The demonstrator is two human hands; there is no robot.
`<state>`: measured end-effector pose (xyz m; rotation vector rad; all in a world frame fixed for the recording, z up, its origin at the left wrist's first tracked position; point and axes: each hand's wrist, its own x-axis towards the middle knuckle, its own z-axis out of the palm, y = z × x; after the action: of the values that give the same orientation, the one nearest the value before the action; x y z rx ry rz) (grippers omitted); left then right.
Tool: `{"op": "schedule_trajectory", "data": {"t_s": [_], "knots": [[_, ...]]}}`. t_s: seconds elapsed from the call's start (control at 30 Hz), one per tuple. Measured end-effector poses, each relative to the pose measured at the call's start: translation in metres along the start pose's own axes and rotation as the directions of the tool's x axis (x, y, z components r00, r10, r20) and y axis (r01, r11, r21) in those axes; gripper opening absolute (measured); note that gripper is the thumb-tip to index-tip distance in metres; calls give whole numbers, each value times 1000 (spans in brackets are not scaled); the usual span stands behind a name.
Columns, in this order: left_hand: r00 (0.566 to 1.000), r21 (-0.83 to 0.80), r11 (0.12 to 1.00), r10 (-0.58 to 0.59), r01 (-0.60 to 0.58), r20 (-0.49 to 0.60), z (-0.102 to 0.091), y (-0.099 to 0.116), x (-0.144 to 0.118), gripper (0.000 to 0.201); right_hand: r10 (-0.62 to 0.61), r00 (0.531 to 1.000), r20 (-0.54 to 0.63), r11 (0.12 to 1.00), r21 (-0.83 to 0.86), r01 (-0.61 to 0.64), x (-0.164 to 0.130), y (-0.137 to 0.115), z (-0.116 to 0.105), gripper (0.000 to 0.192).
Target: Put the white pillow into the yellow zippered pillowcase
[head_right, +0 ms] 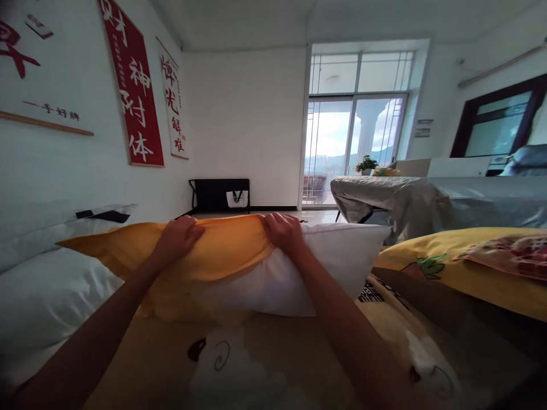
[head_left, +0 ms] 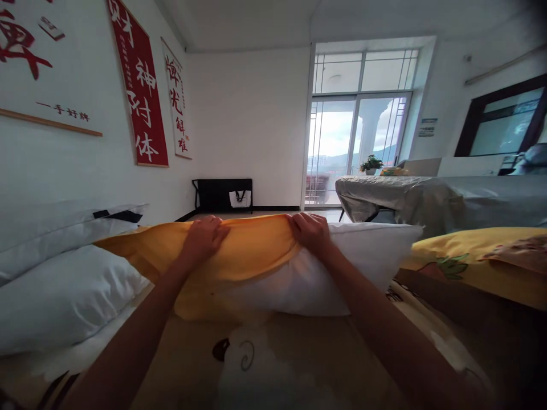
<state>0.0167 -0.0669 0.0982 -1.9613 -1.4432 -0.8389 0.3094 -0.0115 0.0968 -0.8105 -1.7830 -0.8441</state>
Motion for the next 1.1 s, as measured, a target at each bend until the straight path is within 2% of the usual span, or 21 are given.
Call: {"op": "schedule_trajectory", "data": {"t_s": [0.07, 0.13, 0.23, 0.3, 0.33, 0.4, 0.47, 0.5, 0.53, 0.57, 0.63, 0.7, 0.73, 0.8, 0.83, 0.87, 0.93, 1.0, 1.1], "knots": [[997, -98, 995, -32, 25, -68, 8, -8, -3, 28, -90, 991, -100, 995, -51, 85, -5, -1, -4, 48], [987, -193, 981, -45, 15, -151, 14, -11, -6, 24, -116, 987, -111, 991, -78, 107, -10, 1, -9, 44], [954, -340, 940, -128, 29, -273, 20, -11, -10, 19, -33, 998, 53, 992, -120, 39, -15, 7, -18, 40], [917, -440, 896, -222, 58, -331, 22, -9, -11, 18, 20, 972, 235, 993, -114, 8, -15, 14, -23, 45], [904, -473, 879, -253, 66, -344, 22, -8, -12, 17, 29, 939, 342, 997, -73, -4, -14, 17, -25, 47], [902, -480, 875, -258, 66, -346, 22, -6, -12, 18, 29, 835, 549, 994, 71, -81, -11, 23, -27, 49], [921, -410, 911, -198, 46, -337, 19, -6, -12, 20, 21, 735, 678, 959, 195, -207, -8, 26, -29, 49], [932, -354, 935, -154, 30, -329, 18, -6, -13, 20, 14, 707, 707, 938, 236, -255, -7, 26, -29, 49], [943, -294, 956, -112, 16, -315, 16, -6, -13, 22, 17, 702, 712, 921, 261, -288, -7, 26, -29, 47], [953, -236, 972, -80, 9, -292, 14, -7, -14, 26, 36, 717, 696, 914, 267, -305, -7, 26, -29, 45], [973, -139, 990, -56, 26, -223, 11, -9, -16, 40, 105, 793, 600, 933, 217, -287, -9, 26, -30, 42], [988, -71, 996, -70, 60, -140, 8, -12, -16, 53, 180, 908, 378, 970, 85, -227, -13, 25, -31, 39], [992, -47, 996, -74, 70, -102, 8, -13, -16, 57, 189, 951, 245, 981, 5, -196, -15, 26, -32, 37], [997, -18, 998, -68, 67, -36, 6, -18, -14, 60, 149, 987, 65, 981, -135, -139, -19, 27, -34, 38], [998, -7, 998, -62, 62, -5, 4, -20, -13, 60, 120, 992, 47, 977, -182, -109, -20, 29, -36, 39], [998, 1, 999, -54, 54, 29, 2, -23, -12, 60, 84, 993, 84, 976, -208, -65, -21, 32, -39, 39], [993, 8, 1000, -22, 22, 119, -5, -30, -10, 63, 4, 962, 273, 981, -188, 49, -23, 41, -47, 40], [971, 17, 999, 42, -47, 236, -15, -39, -9, 76, -51, 876, 480, 986, -115, 120, -25, 54, -58, 42], [925, 100, 988, 74, -119, 373, -30, -52, -10, 103, -84, 748, 659, 989, -35, 141, -32, 65, -70, 61]]}}
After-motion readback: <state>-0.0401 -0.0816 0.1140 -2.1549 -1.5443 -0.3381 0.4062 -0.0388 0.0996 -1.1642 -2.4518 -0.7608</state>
